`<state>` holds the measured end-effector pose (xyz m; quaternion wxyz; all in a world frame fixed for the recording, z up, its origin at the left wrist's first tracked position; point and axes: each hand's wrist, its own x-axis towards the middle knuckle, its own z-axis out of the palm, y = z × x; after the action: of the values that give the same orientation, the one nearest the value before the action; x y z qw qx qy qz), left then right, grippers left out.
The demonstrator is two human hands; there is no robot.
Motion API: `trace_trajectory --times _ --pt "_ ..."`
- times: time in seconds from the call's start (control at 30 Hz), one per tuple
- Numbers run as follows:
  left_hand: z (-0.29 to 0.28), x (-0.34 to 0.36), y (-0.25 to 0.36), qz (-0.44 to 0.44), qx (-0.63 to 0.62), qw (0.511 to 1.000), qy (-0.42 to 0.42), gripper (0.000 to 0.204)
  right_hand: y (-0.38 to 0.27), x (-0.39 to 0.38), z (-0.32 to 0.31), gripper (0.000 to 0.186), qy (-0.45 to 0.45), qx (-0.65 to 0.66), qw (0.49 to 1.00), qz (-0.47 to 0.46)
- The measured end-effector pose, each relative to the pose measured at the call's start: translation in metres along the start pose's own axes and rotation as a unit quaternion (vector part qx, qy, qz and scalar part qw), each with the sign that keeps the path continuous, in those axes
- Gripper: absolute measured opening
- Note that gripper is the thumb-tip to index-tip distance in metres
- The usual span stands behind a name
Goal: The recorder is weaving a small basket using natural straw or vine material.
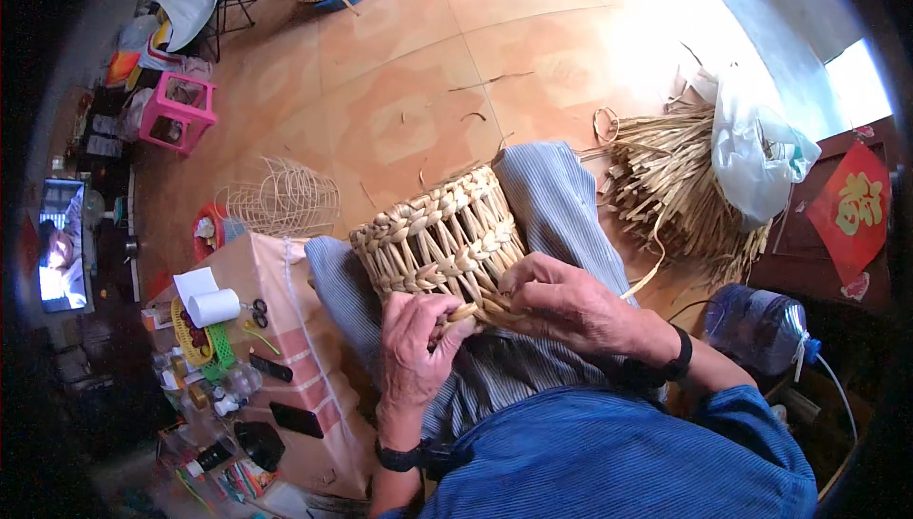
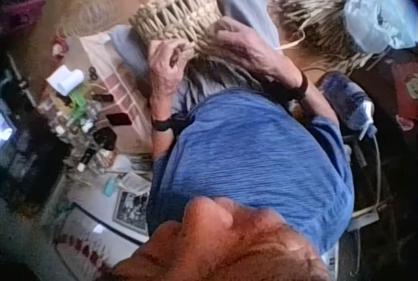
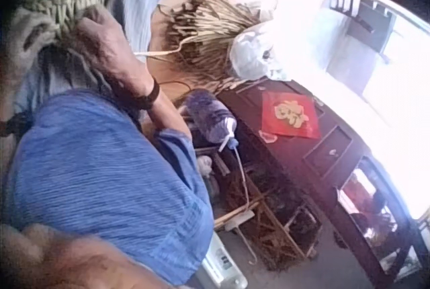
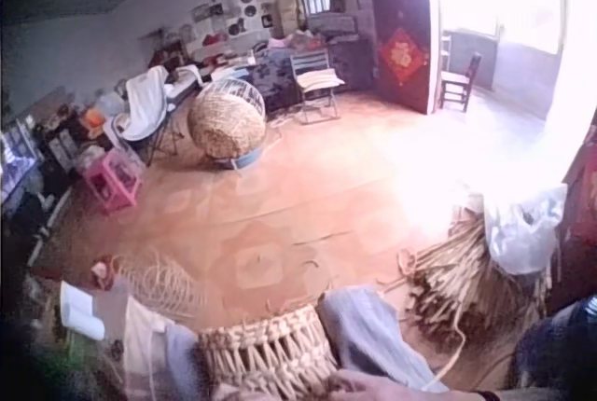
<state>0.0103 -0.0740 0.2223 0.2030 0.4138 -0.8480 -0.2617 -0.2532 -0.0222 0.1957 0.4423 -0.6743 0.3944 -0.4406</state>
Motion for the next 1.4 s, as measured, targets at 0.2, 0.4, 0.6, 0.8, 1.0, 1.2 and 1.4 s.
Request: trace_trajectory --times 0.2,0.4,0.6,0.8,1.0,1.2,1.4 --pt "0.003 0.002 -0.001 -0.028 -0.025 0.999 0.021 0.018 -0.006 0.003 -0.011 0.020 -0.085 0.019 0.991 0.100" --pt "0.001 0.013 0.016 -0.073 0.029 0.996 -0.035 0.015 -0.008 0.000 -0.001 0.021 -0.034 0.039 0.997 0.063" --pt "-0.005 0.006 0.006 -0.120 -0.084 0.989 -0.033 0.015 -0.029 -0.001 -0.013 0.022 -0.094 0.064 0.967 0.227" --pt "-0.027 -0.022 -0.036 -0.174 -0.263 0.934 0.168 0.017 -0.040 0.000 -0.013 0.024 -0.066 -0.034 0.995 0.062" --pt "-0.029 -0.046 -0.035 -0.090 -0.100 0.974 0.182 0.040 -0.084 0.008 -0.045 0.029 -0.225 0.126 0.875 0.410" --pt "-0.022 -0.035 -0.009 -0.055 -0.066 0.990 0.116 0.053 -0.100 -0.009 -0.076 0.035 -0.298 0.018 0.947 0.121" --pt "-0.025 -0.073 -0.057 -0.149 -0.321 0.904 0.239 0.015 -0.131 -0.048 -0.114 0.035 -0.004 -0.326 0.868 0.373"
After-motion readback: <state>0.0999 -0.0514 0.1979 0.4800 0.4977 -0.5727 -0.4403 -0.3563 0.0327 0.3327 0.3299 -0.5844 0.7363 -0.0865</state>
